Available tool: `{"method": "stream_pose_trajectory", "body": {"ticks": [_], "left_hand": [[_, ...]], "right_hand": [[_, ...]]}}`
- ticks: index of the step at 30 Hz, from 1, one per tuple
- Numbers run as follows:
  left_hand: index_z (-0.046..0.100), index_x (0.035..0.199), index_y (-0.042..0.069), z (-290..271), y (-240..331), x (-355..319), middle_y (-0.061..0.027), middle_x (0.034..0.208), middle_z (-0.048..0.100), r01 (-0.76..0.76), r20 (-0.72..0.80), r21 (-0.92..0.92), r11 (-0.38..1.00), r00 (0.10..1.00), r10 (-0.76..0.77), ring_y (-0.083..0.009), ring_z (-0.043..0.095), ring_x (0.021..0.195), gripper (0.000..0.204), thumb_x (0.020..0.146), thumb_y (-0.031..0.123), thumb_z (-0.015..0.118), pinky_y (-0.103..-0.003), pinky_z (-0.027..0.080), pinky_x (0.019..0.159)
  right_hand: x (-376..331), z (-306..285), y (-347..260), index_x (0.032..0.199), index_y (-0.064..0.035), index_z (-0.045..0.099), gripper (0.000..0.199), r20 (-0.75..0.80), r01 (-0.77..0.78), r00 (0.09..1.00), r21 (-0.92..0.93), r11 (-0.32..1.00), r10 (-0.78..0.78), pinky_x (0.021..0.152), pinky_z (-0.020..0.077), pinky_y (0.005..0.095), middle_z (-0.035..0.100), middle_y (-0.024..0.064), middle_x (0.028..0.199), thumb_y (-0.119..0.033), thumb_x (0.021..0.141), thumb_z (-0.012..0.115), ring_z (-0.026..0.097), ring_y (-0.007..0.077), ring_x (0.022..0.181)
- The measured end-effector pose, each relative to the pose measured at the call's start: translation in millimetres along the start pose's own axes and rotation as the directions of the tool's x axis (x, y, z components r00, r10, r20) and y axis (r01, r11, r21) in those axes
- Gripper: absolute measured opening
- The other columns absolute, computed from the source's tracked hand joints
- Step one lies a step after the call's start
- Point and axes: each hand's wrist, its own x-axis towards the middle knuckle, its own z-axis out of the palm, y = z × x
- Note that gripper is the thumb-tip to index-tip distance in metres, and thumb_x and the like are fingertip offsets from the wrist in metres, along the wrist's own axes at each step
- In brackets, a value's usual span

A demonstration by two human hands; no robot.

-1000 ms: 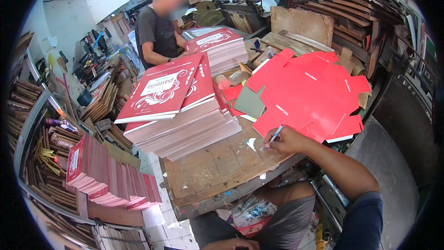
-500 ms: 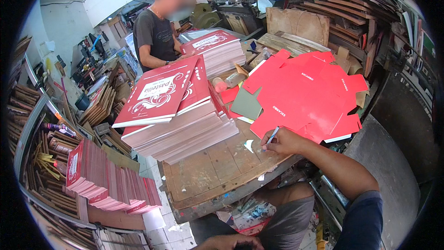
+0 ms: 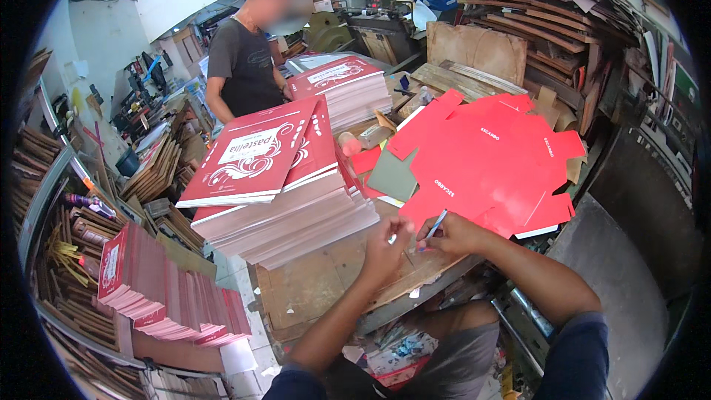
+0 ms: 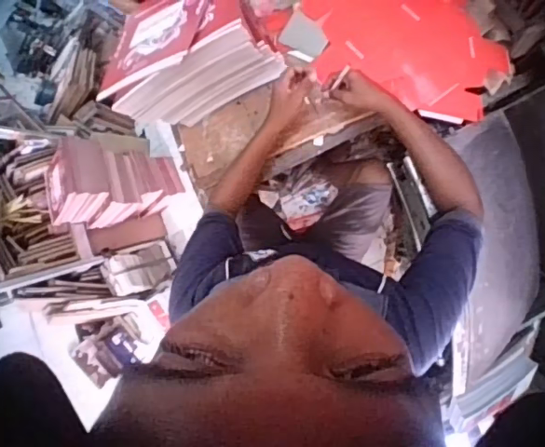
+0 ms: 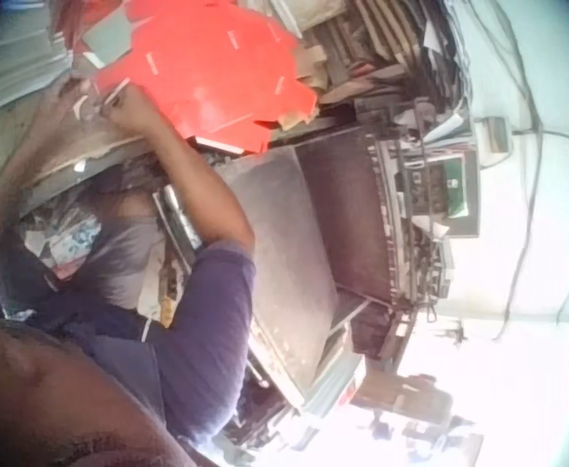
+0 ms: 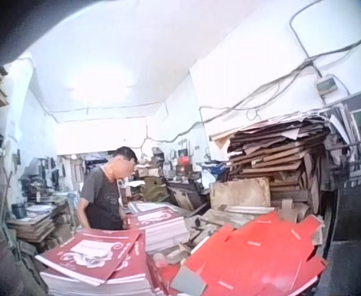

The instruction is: The person attaches small adhesive paper pieces to cardboard cutouts and the workbench surface by hand using a pen.

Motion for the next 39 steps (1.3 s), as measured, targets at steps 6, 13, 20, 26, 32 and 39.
{"method": "stream_pose_trajectory", "body": {"ticks": [6, 13, 20, 26, 32, 39], "left_hand": [[0.064, 0.097, 0.002, 16, -66, 36, -0.0038, 0.082, 0.060, -0.097, -0.158, 0.118, 0.988, 0.981, 0.115, -0.0112, 0.057, 0.076, 0.018, 0.094, 0.020, 0.061, -0.028, 0.046, 0.070], [0.060, 0.088, 0.000, 14, -53, 28, -0.0107, 0.078, 0.058, -0.110, 0.060, 0.114, 0.987, 0.993, 0.104, -0.0177, 0.057, 0.071, 0.026, 0.099, 0.021, 0.050, -0.031, 0.044, 0.065], [0.058, 0.086, -0.002, 19, -46, 28, -0.0127, 0.074, 0.055, -0.166, 0.035, 0.095, 0.982, 0.986, 0.163, -0.0221, 0.056, 0.068, 0.030, 0.099, 0.023, 0.049, -0.034, 0.043, 0.064], [0.058, 0.082, 0.000, 18, -41, 29, -0.0113, 0.071, 0.055, -0.277, -0.139, 0.130, 0.952, 0.946, 0.294, -0.0196, 0.055, 0.065, 0.027, 0.096, 0.024, 0.056, -0.033, 0.041, 0.059], [0.060, 0.085, 0.000, 11, -36, 32, -0.0110, 0.074, 0.058, -0.193, -0.219, 0.372, 0.908, 0.933, 0.287, -0.0225, 0.058, 0.069, 0.021, 0.092, 0.020, 0.061, -0.035, 0.044, 0.063], [0.061, 0.090, 0.003, 12, -55, 33, -0.0127, 0.082, 0.060, -0.221, -0.068, 0.631, 0.744, 0.939, 0.337, -0.0313, 0.059, 0.076, 0.018, 0.081, 0.016, 0.069, -0.041, 0.046, 0.068]], "right_hand": [[4, 2, -7, 0.094, -0.0050, 0.068, 0.015, 0.024, -0.070, 0.997, 0.021, 0.997, 0.069, 0.077, 0.0515, 0.0333, 0.069, 0.0071, 0.088, -0.015, 0.083, 0.070, 0.065, 0.0166, 0.081], [1, 0, -11, 0.095, -0.0064, 0.069, 0.018, 0.056, -0.089, 0.995, 0.121, 0.989, 0.083, 0.079, 0.0507, 0.0339, 0.069, 0.0085, 0.089, -0.019, 0.083, 0.071, 0.064, 0.0171, 0.084], [0, -2, -16, 0.096, -0.0064, 0.069, 0.020, 0.061, -0.110, 0.993, 0.092, 0.990, 0.105, 0.079, 0.0502, 0.0330, 0.069, 0.0063, 0.088, -0.023, 0.085, 0.071, 0.063, 0.0152, 0.084], [0, -2, -22, 0.099, -0.0047, 0.068, 0.022, 0.085, -0.181, 0.981, 0.079, 0.980, 0.175, 0.073, 0.0492, 0.0302, 0.069, 0.0052, 0.085, -0.023, 0.087, 0.070, 0.061, 0.0121, 0.080], [1, -4, -27, 0.100, -0.0011, 0.067, 0.023, 0.085, -0.184, 0.981, 0.150, 0.971, 0.173, 0.071, 0.0486, 0.0282, 0.068, 0.0058, 0.085, -0.021, 0.088, 0.070, 0.061, 0.0115, 0.079], [2, -6, -28, 0.100, -0.0022, 0.067, 0.022, 0.055, -0.168, 0.985, 0.124, 0.978, 0.162, 0.074, 0.0488, 0.0298, 0.068, 0.0060, 0.085, -0.021, 0.088, 0.069, 0.061, 0.0122, 0.082]]}}
